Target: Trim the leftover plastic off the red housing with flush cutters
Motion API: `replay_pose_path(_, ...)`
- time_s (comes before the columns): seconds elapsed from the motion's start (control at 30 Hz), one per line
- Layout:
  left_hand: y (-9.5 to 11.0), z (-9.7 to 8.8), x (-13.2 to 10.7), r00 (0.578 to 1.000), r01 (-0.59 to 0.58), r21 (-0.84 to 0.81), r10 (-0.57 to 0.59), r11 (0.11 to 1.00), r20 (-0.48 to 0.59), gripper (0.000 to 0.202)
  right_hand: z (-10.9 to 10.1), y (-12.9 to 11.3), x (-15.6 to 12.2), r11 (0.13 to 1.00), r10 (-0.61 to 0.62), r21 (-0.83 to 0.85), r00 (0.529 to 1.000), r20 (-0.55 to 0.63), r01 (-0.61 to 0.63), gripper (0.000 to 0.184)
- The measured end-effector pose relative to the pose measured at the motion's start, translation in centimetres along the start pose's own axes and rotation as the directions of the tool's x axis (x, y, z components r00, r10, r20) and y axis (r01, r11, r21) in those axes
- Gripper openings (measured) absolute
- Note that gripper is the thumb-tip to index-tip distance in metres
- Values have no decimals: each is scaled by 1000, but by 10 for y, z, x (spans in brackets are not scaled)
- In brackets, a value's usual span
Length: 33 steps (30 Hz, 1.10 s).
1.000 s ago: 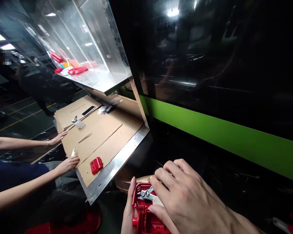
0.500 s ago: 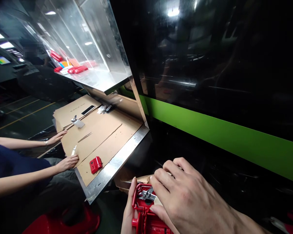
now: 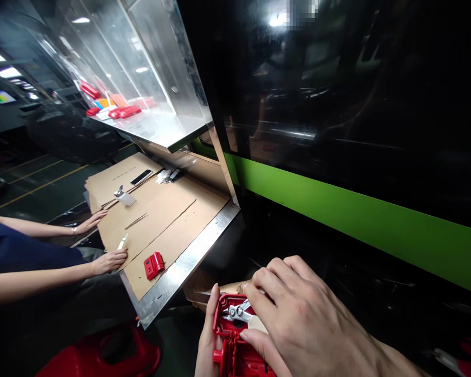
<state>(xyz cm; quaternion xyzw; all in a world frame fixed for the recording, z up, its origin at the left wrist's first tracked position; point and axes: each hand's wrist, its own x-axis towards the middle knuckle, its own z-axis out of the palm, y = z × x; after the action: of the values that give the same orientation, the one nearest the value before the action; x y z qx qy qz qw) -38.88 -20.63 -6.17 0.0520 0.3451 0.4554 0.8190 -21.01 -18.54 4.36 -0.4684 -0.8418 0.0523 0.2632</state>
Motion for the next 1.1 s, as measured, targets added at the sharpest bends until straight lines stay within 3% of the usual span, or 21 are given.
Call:
replay_pose_path(0.2, -2, -1, 3, 990, -75, -19, 73, 997, -118, 20, 0, -1, -1, 1000, 22, 15, 999, 28, -22, 16)
replay_pose_path(0.4, -11, -22, 7, 954, -166, 63, 176, 984, -242, 46, 0, -1, 0, 999, 23, -31, 1000, -21, -23, 25)
replay_pose_path(0.57, -11, -20, 8, 964, -126, 42, 132, 991, -229, 33, -2, -5, 2, 998, 30, -48, 1000, -9, -30, 29)
replay_pose_path(0.73, -17, -32, 9, 915, -271, 227, 324, 935, -242, 60, 3, -4, -1, 994, 23, -103, 1000, -2, -23, 30)
replay_pose_path(0.8, -19, -37, 9, 908, -288, 269, 352, 919, -228, 60, 6, -3, -3, 995, -7, -103, 1000, -24, 5, 27)
replay_pose_path(0.93, -21, -37, 9, 919, -284, 265, 341, 921, -200, 59, 6, -4, -4, 990, 20, -138, 1000, 3, -20, 23)
replay_pose_path(1.1, -24, -32, 10, 947, -229, 124, 250, 966, -200, 40, 5, -6, -4, 985, -19, -169, 999, -36, 13, 42)
